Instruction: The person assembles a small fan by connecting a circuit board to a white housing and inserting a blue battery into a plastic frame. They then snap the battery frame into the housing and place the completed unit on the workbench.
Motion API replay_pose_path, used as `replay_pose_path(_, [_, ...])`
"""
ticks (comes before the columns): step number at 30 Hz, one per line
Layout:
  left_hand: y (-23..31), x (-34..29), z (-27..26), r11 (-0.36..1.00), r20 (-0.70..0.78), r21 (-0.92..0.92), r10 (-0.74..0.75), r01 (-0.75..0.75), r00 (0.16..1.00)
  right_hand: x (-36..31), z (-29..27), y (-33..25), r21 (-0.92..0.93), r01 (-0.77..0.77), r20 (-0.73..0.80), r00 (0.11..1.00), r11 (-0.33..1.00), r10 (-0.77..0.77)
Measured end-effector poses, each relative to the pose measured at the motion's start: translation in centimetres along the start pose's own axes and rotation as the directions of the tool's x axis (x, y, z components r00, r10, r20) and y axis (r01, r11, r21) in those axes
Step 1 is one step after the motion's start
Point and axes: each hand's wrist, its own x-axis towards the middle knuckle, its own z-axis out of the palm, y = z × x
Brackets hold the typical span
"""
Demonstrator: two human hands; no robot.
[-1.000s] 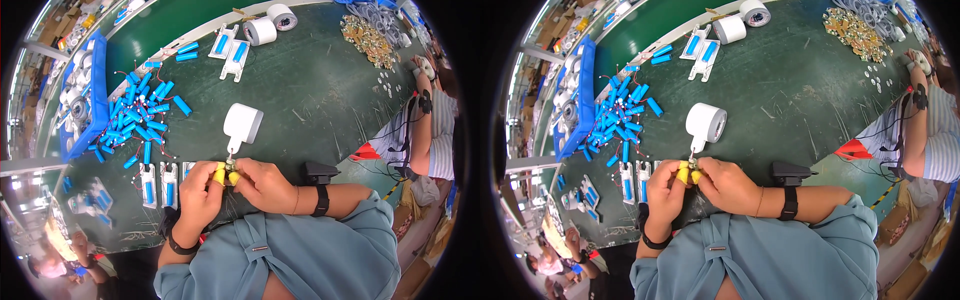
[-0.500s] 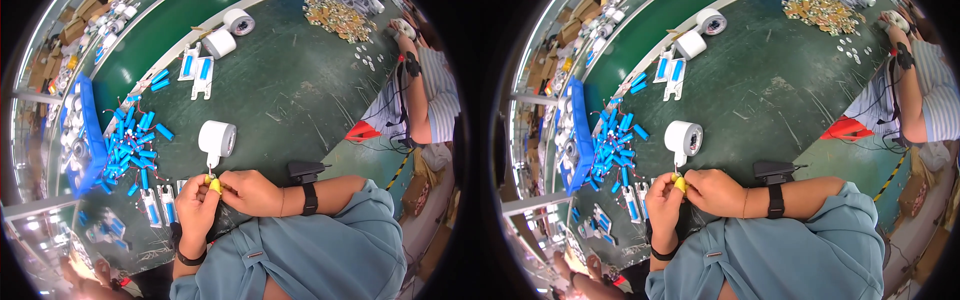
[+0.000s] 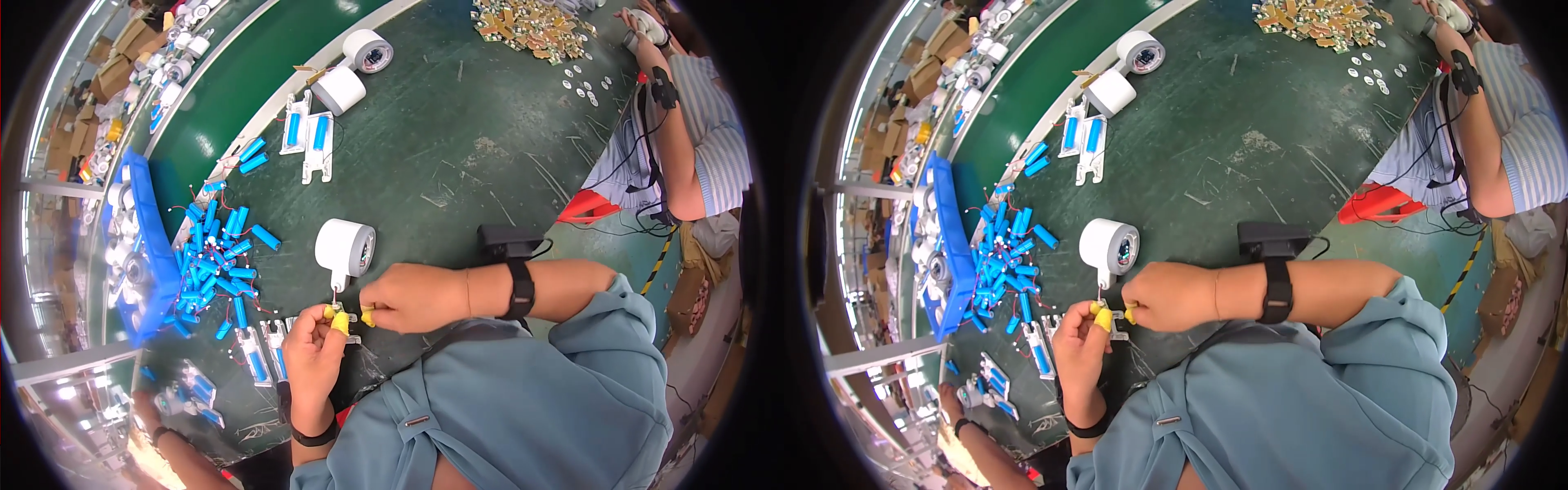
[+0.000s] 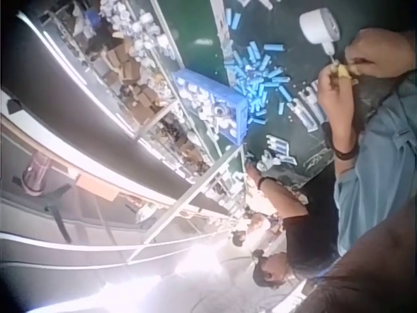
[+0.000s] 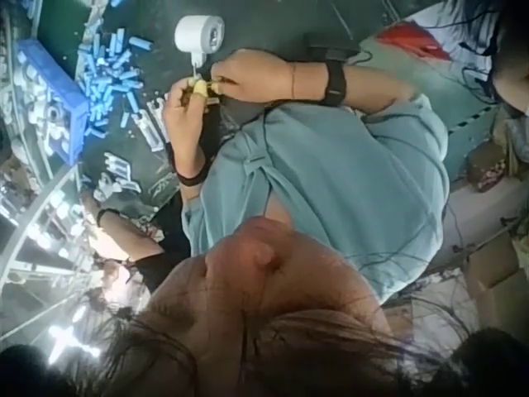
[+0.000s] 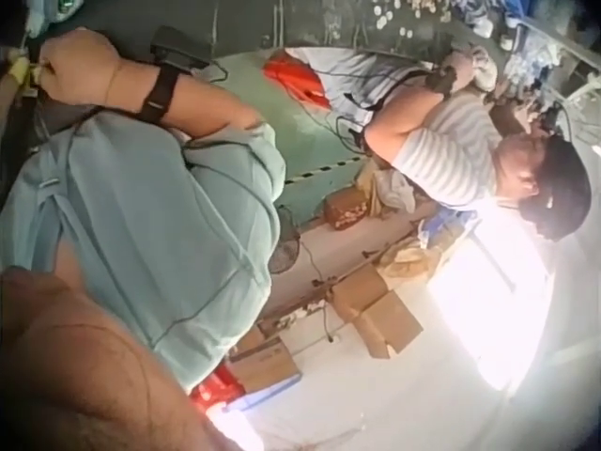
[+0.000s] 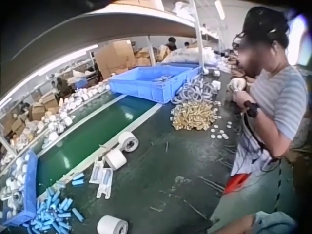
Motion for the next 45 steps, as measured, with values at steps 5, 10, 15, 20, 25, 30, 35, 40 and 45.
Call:
replay_pose_path(5, [0.0, 0.0, 0.0, 1.0, 0.014, -0.003, -0.018, 0.018, 1.0, 1.3, -3.3, -0.1, 0.201, -0.278, 0.386, 0.904, 0.939, 0.185])
replay_pose_path(10, [0.9, -0.1, -0.9, 0.989, 0.081, -0.112, -0.086, 0.094, 0.993, 1.8, -4.1, -0.1, 0.27, -0.292, 0.472, 0.871, 0.918, 0.138])
replay_pose_path(15, [3.3, -2.1, -5.0, 0.841, 0.142, -0.515, -0.109, 0.167, 0.984, 2.7, -7.0, -0.1, 0.283, -0.284, 0.543, 0.835, 0.916, 0.091])
replay_pose_path(20, [2.5, -5.8, -13.6, 0.927, -0.259, -0.364, -0.19, 0.086, 0.947, 2.5, -9.6, -0.2, 0.282, -0.279, 0.041, 0.959, 0.918, 0.279])
replay_pose_path(25, [-0.9, -6.8, -25.0, 0.982, -0.78, -0.16, -0.062, -0.102, 0.623, 5.0, -10.3, 0.6, 0.199, -0.255, -0.246, 0.922, 0.946, 0.3])
replay_pose_path(30, [-8.1, -6.1, -37.7, 0.961, -0.86, 0.137, -0.006, 0.242, 0.51, 7.2, -9.2, 2.5, 0.014, -0.09, -0.478, 0.874, 0.996, 0.086])
replay_pose_path(35, [-13.4, -6.3, -41.8, 0.679, -0.895, 0.265, -0.091, 0.685, 0.437, 7.9, -8.4, 2.5, -0.154, -0.054, -0.556, 0.83, 0.987, -0.042])
replay_pose_path(40, [-13.2, -4.3, -33.7, 0.442, -0.68, 0.727, 0.568, 0.526, 0.464, 8.5, -9.0, 3.9, -0.386, -0.034, -0.512, 0.839, 0.922, -0.184])
replay_pose_path(45, [-6.8, -3.7, -18.4, 0.931, -0.429, 0.365, 0.148, 0.021, 0.891, 8.2, -8.7, 4.0, -0.468, -0.024, -0.446, 0.869, 0.883, -0.213])
